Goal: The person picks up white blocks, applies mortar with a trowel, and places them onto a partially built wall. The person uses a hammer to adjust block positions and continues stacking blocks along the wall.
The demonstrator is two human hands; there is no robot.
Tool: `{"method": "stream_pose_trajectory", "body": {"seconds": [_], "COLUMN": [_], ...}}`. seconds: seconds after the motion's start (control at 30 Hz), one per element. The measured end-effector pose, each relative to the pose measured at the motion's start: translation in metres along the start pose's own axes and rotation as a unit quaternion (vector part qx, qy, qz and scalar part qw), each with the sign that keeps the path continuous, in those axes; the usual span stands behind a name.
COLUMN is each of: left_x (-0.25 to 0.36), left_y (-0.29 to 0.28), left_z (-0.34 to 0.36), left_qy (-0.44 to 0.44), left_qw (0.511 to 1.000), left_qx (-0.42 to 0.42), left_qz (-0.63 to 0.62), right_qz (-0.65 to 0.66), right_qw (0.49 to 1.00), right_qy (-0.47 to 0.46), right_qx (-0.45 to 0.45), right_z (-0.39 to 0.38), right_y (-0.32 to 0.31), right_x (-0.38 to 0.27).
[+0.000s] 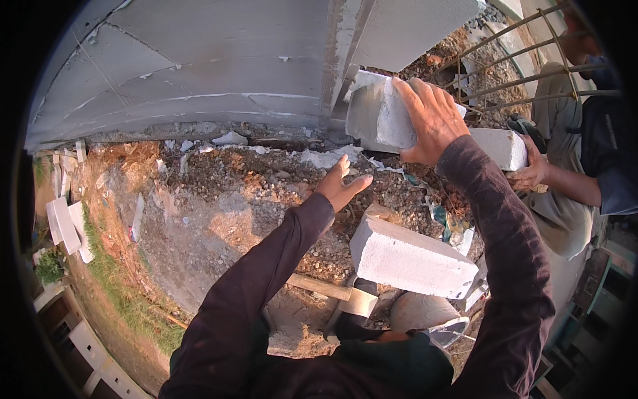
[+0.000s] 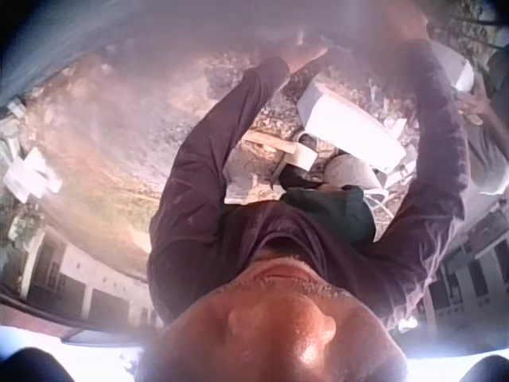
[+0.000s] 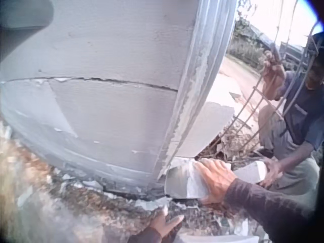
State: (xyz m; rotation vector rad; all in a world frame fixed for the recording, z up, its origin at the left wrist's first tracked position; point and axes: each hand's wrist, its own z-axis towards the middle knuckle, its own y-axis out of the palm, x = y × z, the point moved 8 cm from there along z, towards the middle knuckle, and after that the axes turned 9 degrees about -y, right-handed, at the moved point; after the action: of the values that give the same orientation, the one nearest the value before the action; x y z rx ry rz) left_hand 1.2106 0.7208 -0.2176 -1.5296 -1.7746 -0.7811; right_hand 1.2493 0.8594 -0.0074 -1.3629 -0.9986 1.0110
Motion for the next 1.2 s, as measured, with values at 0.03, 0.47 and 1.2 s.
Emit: {"method": "stream_pose_trajectory", "body": {"seconds": [0.03, 0.47, 1.2], "left_x": [0.009, 0.039, 0.045], "left_y": [0.011, 0.056, 0.043], "left_z": [0.009, 0.074, 0.108], "left_qy": [-0.002, 0.149, 0.013], "left_qw": [0.999, 0.849, 0.899], "left_qx": [-0.019, -0.055, 0.046], "left_qz": [-0.045, -0.503, -0.435], "right_qz": [-0.002, -0.062, -0.046], "right_qw": [1.0, 0.993, 0.993], "right_qy": [0.008, 0.037, 0.106], "right_qx": [-0.007, 0.089, -0.016], "right_z": [0.0, -0.008, 0.021], "right_y": [0.005, 0.017, 0.022], "right_x": [0.006, 0.01, 0.079]}}
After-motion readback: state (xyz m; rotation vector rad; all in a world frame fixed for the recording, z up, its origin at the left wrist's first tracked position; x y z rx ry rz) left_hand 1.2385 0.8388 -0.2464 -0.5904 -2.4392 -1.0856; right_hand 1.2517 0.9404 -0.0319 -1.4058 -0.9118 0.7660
